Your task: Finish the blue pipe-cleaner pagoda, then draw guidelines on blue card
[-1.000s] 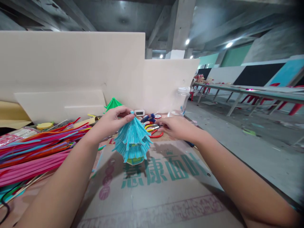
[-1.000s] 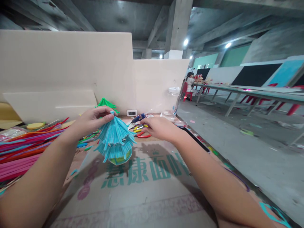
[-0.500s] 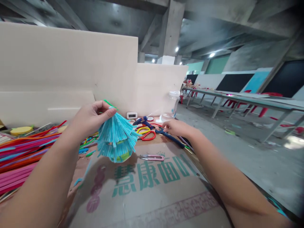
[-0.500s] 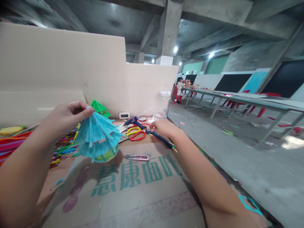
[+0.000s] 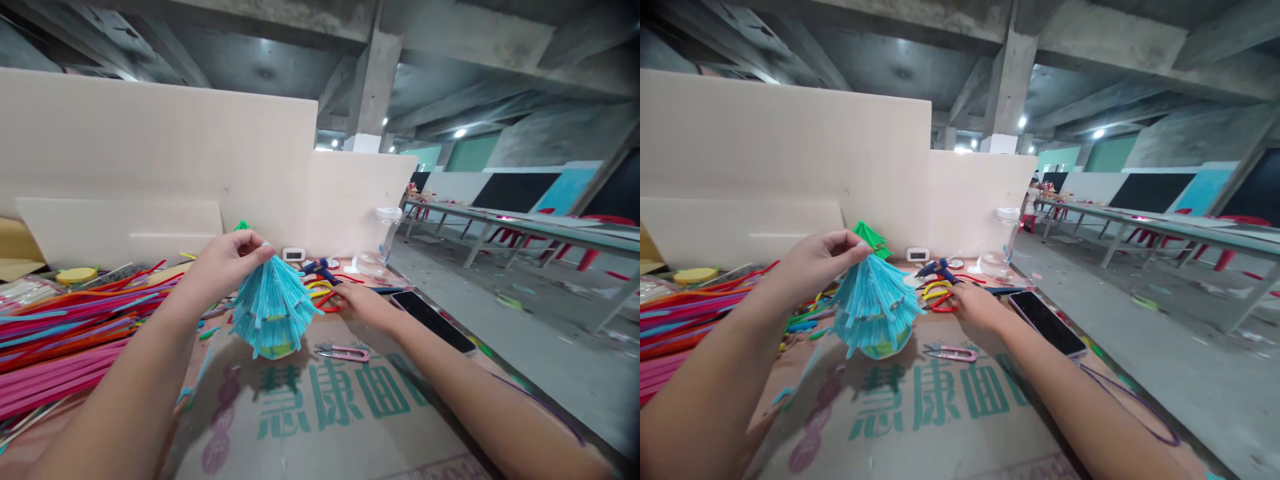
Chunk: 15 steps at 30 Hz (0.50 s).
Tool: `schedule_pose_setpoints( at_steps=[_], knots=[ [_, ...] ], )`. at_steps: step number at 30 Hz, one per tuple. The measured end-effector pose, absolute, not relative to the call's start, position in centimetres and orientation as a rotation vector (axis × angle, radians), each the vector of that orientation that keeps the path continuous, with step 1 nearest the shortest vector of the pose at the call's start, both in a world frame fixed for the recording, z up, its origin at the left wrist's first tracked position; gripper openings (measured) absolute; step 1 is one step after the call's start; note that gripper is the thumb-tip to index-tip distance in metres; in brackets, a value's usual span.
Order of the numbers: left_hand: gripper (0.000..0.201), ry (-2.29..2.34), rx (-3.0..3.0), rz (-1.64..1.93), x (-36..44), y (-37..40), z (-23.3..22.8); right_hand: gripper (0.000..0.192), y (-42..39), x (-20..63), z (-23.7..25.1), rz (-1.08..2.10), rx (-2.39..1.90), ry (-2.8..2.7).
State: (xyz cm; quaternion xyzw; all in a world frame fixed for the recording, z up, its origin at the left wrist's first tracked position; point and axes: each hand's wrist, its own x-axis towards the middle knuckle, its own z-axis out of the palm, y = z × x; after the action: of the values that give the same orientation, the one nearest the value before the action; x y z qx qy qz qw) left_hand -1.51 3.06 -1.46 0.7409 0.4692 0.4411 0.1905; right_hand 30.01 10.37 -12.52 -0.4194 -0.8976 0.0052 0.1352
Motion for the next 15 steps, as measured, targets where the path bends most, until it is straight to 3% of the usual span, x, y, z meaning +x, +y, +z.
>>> schedule_pose_setpoints(
  at_steps=[6,12,15],
  knots=[
    [0.048,1.244,2.097,1.188,-1.1,2.6,-1.1,0.051,12.0,28.4,-15.2,0.109,-1.076,-2.595],
    [0.05,1.213,2.1,1.159,-1.4,2.6,-1.0,0.051,11.7,28.3,-13.1,0.184,-0.965,-2.7],
    [0.049,1.211,2.094,1.162,-1.7,2.8,-1.0,0.062,10.3,28.1,-12.2,0.193,-0.952,-2.723]
  ],
)
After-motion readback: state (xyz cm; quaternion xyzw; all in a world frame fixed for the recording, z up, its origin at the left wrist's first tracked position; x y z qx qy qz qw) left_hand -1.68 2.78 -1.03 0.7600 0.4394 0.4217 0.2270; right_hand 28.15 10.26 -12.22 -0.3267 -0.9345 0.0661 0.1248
